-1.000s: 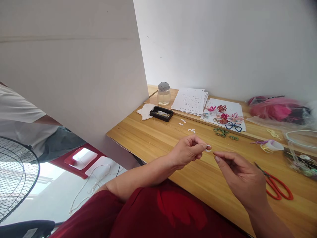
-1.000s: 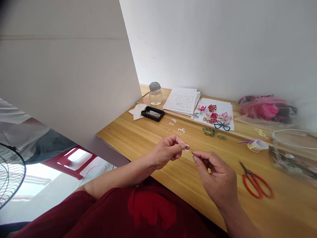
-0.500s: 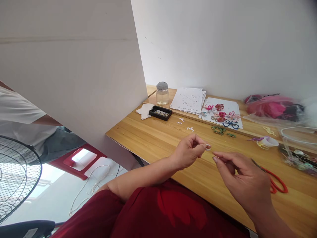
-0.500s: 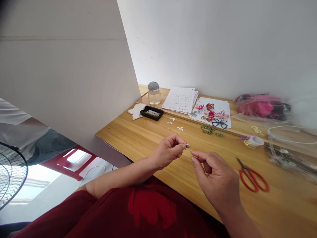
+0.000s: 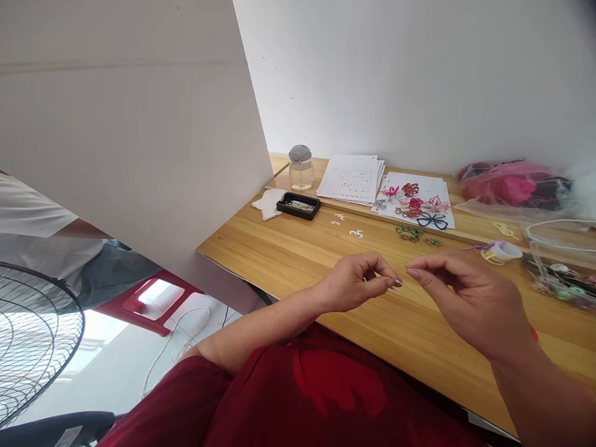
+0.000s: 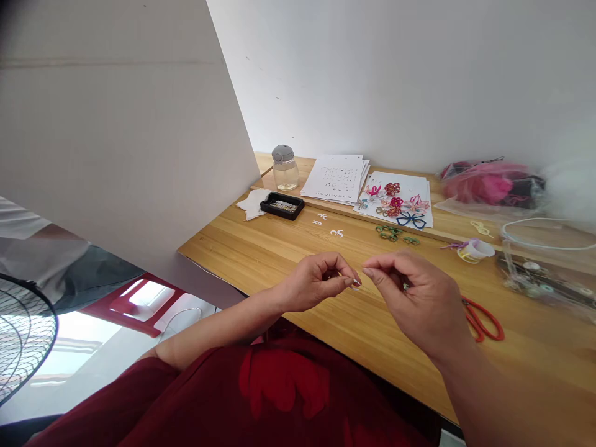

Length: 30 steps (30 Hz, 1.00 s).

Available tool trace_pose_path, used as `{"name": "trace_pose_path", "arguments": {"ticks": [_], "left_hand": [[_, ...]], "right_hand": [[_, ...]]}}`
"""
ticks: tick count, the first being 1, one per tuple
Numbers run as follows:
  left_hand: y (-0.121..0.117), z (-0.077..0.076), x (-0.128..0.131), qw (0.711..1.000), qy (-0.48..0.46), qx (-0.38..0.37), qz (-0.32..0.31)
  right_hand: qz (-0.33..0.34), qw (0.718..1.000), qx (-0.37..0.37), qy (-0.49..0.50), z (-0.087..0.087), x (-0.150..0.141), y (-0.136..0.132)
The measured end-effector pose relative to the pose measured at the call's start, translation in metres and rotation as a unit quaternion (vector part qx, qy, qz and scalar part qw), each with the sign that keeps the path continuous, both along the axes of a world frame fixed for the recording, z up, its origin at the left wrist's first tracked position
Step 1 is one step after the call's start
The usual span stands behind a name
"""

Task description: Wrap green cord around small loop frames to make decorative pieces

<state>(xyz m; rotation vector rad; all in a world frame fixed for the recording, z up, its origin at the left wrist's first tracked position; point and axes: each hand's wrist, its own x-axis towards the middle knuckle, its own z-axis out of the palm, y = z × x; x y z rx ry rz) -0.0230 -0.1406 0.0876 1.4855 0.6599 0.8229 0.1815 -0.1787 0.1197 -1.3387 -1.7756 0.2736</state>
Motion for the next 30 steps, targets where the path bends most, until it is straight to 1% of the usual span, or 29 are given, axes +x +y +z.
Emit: {"name": "trace_pose_path", "arguments": {"ticks": [2, 3, 5, 7, 9, 10, 12, 14, 18, 20, 23, 26, 28, 30], "left_hand": [[0.0, 0.002, -0.001, 0.999, -0.021, -0.026, -0.008], [0.0, 0.003, -0.001, 0.999, -0.029, -0.038, -0.006], [0.0, 0.005, 0.0, 0.997, -0.047, -0.054, 0.007], [0.0, 0.007, 0.0, 0.995, -0.075, -0.067, 0.015], [0.0, 0.007, 0.001, 0.992, -0.103, -0.076, 0.013], [0.0, 0.006, 0.002, 0.99, -0.113, -0.08, 0.011], [0.0, 0.004, 0.004, 0.988, -0.126, -0.084, 0.016], [0.0, 0.001, 0.006, 0.987, -0.134, -0.088, 0.033], [0.0, -0.003, 0.009, 0.985, -0.121, -0.096, 0.082], [0.0, -0.004, 0.011, 0.983, -0.115, -0.099, 0.1], [0.001, -0.003, 0.013, 0.981, -0.118, -0.101, 0.118], [0.001, -0.003, 0.015, 0.98, -0.116, -0.095, 0.132], [0.001, -0.003, 0.017, 0.981, -0.105, -0.081, 0.141], [0.001, -0.005, 0.017, 0.983, -0.086, -0.059, 0.149]], "right_hand": [[0.0, 0.993, -0.073, 0.095, -0.006, 0.002, 0.006], [0.006, 0.983, -0.112, 0.146, -0.01, 0.003, 0.009], [0.029, 0.952, -0.186, 0.242, -0.019, 0.001, 0.012], [0.049, 0.915, -0.246, 0.317, -0.026, -0.003, 0.013], [0.063, 0.885, -0.284, 0.363, -0.03, -0.008, 0.011], [0.069, 0.877, -0.297, 0.372, -0.032, -0.01, 0.01], [0.074, 0.871, -0.305, 0.377, -0.034, -0.013, 0.008], [0.069, 0.881, -0.292, 0.365, -0.037, -0.013, 0.006], [0.043, 0.919, -0.244, 0.307, -0.043, -0.005, 0.004], [0.029, 0.931, -0.222, 0.287, -0.044, -0.001, 0.003], [0.01, 0.949, -0.187, 0.253, -0.042, -0.003, -0.002], [-0.019, 0.962, -0.154, 0.223, -0.035, -0.012, -0.012], [-0.043, 0.969, -0.137, 0.201, -0.033, -0.018, -0.018], [-0.053, 0.979, -0.123, 0.157, -0.034, -0.021, -0.022]]}}
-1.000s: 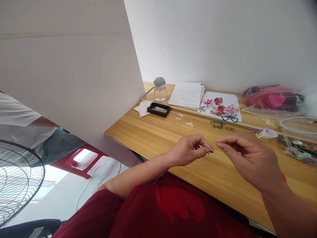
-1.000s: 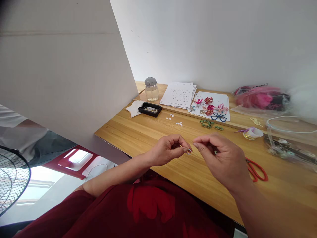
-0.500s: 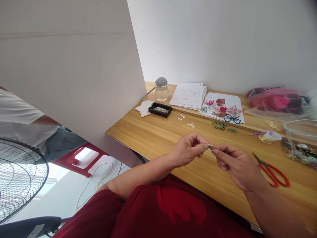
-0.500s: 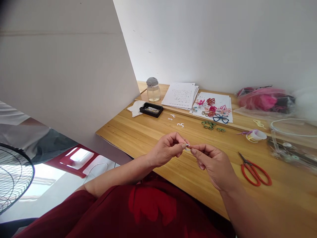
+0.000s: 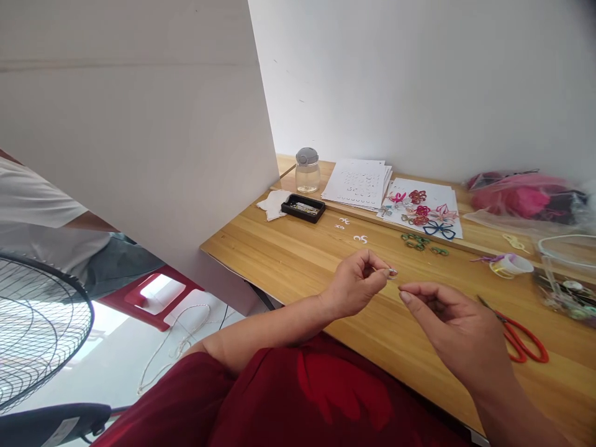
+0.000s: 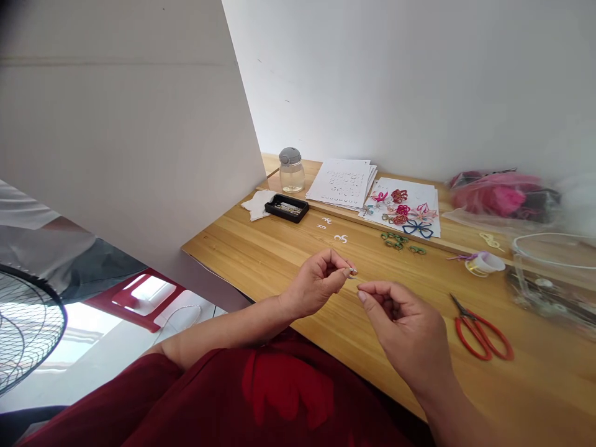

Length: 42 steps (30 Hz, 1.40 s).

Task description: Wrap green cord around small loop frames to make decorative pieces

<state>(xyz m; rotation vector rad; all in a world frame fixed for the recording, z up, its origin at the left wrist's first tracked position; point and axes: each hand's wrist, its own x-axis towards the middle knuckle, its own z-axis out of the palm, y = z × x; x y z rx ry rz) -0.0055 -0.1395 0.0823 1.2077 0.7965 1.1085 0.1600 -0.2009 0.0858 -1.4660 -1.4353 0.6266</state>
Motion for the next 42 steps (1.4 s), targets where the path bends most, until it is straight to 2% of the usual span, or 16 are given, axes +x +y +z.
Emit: {"name": "trace_pose_path", "arguments": {"ticks": [5, 9, 12, 15, 18, 20, 23, 27, 30, 35, 42], "left_hand": [[-0.001, -0.003, -0.004, 0.993, 0.1, 0.069, 0.005], [-0.002, 0.004, -0.013, 0.98, 0.166, 0.101, -0.033], [-0.003, 0.008, -0.018, 0.976, 0.161, 0.118, -0.085], [-0.001, 0.007, -0.02, 0.979, 0.126, 0.108, -0.121], [0.002, 0.003, -0.019, 0.985, 0.091, 0.082, -0.125], [0.004, 0.001, -0.019, 0.988, 0.065, 0.076, -0.116], [0.007, -0.001, -0.017, 0.991, 0.002, 0.064, -0.115], [0.008, -0.004, -0.013, 0.991, -0.058, 0.01, -0.122], [0.009, -0.006, -0.01, 0.994, -0.055, -0.002, -0.09], [0.009, -0.008, -0.005, 0.996, -0.07, -0.013, -0.051], [0.011, -0.009, -0.001, 0.999, -0.045, -0.019, -0.008]], "right_hand": [[0.038, 0.991, 0.058, -0.11, 0.001, 0.0, 0.0], [0.065, 0.974, 0.125, -0.175, 0.022, 0.0, 0.005], [0.071, 0.974, 0.12, -0.177, 0.039, 0.005, 0.014], [0.062, 0.989, 0.068, -0.112, 0.042, 0.012, 0.028], [0.075, 0.997, -0.016, 0.02, 0.029, 0.017, 0.04], [0.084, 0.987, -0.073, 0.114, 0.018, 0.016, 0.044], [0.111, 0.958, -0.148, 0.219, 0.004, 0.012, 0.043], [0.121, 0.938, -0.181, 0.271, -0.003, 0.006, 0.038], [0.108, 0.95, -0.163, 0.242, -0.006, 0.007, 0.036], [0.047, 0.992, -0.069, 0.097, -0.013, 0.016, 0.033], [-0.011, 0.999, 0.016, -0.046, -0.01, 0.008, 0.014]]}}
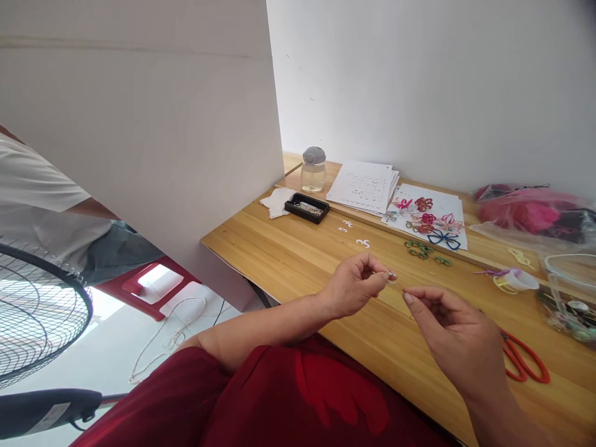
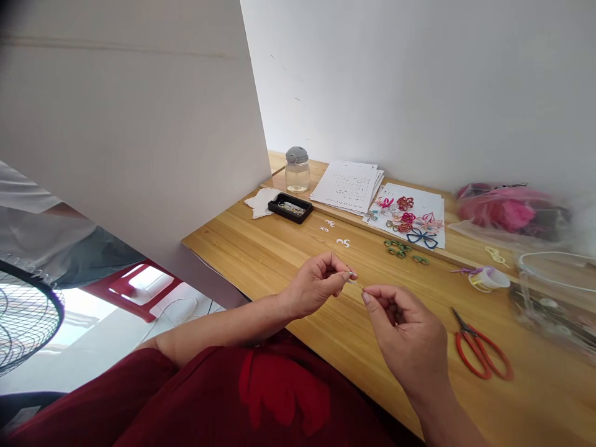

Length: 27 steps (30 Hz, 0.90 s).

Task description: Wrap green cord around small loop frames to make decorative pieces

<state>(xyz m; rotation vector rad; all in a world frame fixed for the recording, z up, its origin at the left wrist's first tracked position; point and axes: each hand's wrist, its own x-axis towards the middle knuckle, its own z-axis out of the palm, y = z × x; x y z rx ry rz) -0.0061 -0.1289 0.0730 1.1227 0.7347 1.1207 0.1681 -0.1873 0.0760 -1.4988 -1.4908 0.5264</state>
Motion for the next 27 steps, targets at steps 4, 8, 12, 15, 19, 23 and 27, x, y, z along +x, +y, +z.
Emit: {"name": "trace_pose_path", "arguments": {"ticks": [4, 8, 12, 15, 19, 23, 27], "left_hand": [[-0.001, -0.002, 0.0, 0.997, 0.066, 0.026, 0.018], [-0.005, 0.002, -0.007, 0.981, 0.182, 0.074, 0.002], [-0.009, 0.01, -0.016, 0.966, 0.214, 0.134, -0.055], [-0.01, 0.013, -0.02, 0.969, 0.172, 0.151, -0.09], [-0.007, 0.014, -0.02, 0.98, 0.125, 0.121, -0.096], [-0.004, 0.009, -0.017, 0.993, 0.065, 0.069, -0.069], [-0.002, 0.005, -0.012, 0.997, -0.01, 0.006, -0.075]], "right_hand": [[0.027, 0.988, 0.094, -0.117, 0.004, -0.009, -0.007], [0.091, 0.957, 0.186, -0.204, 0.013, -0.009, -0.005], [0.104, 0.954, 0.185, -0.213, 0.03, -0.002, 0.004], [0.081, 0.985, 0.097, -0.119, 0.036, 0.005, 0.017], [0.091, 0.988, -0.069, 0.104, 0.028, 0.008, 0.031], [0.108, 0.942, -0.174, 0.264, 0.013, 0.001, 0.03], [0.119, 0.928, -0.202, 0.29, 0.008, -0.005, 0.023]]}}
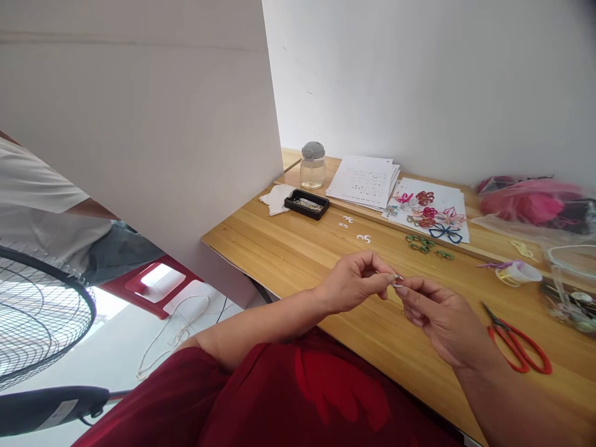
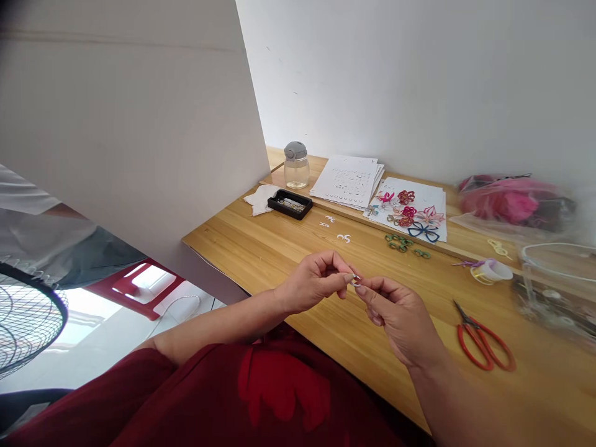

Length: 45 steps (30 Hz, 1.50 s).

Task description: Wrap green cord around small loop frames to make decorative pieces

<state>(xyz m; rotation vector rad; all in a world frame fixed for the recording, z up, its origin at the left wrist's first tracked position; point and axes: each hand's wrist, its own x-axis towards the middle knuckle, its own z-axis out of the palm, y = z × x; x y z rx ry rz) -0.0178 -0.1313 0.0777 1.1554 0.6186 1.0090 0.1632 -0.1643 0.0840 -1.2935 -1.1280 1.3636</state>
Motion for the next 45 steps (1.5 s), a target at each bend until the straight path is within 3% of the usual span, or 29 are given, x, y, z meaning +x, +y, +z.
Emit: {"name": "trace_pose_path", "arguments": {"ticks": [6, 14, 16, 20, 23, 25, 28, 30, 33, 35, 39, 45], "left_hand": [[0.0, -0.003, 0.005, 0.999, -0.012, -0.019, 0.038], [-0.003, 0.002, 0.008, 0.995, 0.048, -0.002, 0.091], [-0.004, 0.002, 0.008, 0.993, 0.068, 0.0, 0.096], [-0.005, 0.002, 0.005, 0.989, 0.118, 0.022, 0.081], [-0.006, 0.002, 0.0, 0.977, 0.172, 0.101, 0.075], [-0.007, 0.004, -0.004, 0.959, 0.217, 0.169, 0.064], [-0.008, 0.006, -0.009, 0.948, 0.229, 0.218, 0.028], [-0.009, 0.007, -0.01, 0.959, 0.196, 0.207, 0.0], [-0.008, 0.006, -0.01, 0.978, 0.142, 0.154, -0.02], [-0.007, 0.004, -0.01, 0.986, 0.12, 0.117, -0.008], [-0.004, 0.0, -0.006, 0.994, 0.084, 0.06, 0.036], [-0.003, 0.003, 0.0, 0.997, 0.038, -0.035, 0.065]], "right_hand": [[-0.033, 0.993, 0.064, -0.092, -0.002, 0.009, -0.003], [-0.08, 0.959, 0.142, -0.232, -0.005, 0.001, -0.022], [-0.089, 0.938, 0.179, -0.282, -0.006, -0.002, -0.026], [-0.073, 0.864, 0.314, -0.387, -0.004, -0.007, -0.03], [-0.032, 0.817, 0.392, -0.421, 0.005, -0.007, -0.03], [-0.018, 0.805, 0.407, -0.432, 0.014, -0.006, -0.027], [-0.024, 0.824, 0.373, -0.425, 0.027, 0.0, -0.017], [-0.034, 0.871, 0.307, -0.382, 0.03, 0.005, -0.008], [-0.034, 0.953, 0.185, -0.237, 0.025, 0.009, 0.004], [-0.026, 0.985, 0.111, -0.133, 0.016, 0.008, 0.007], [-0.017, 0.999, 0.028, -0.012, 0.0, 0.001, 0.003], [-0.028, 0.998, 0.052, -0.012, -0.015, 0.0, -0.005]]}}
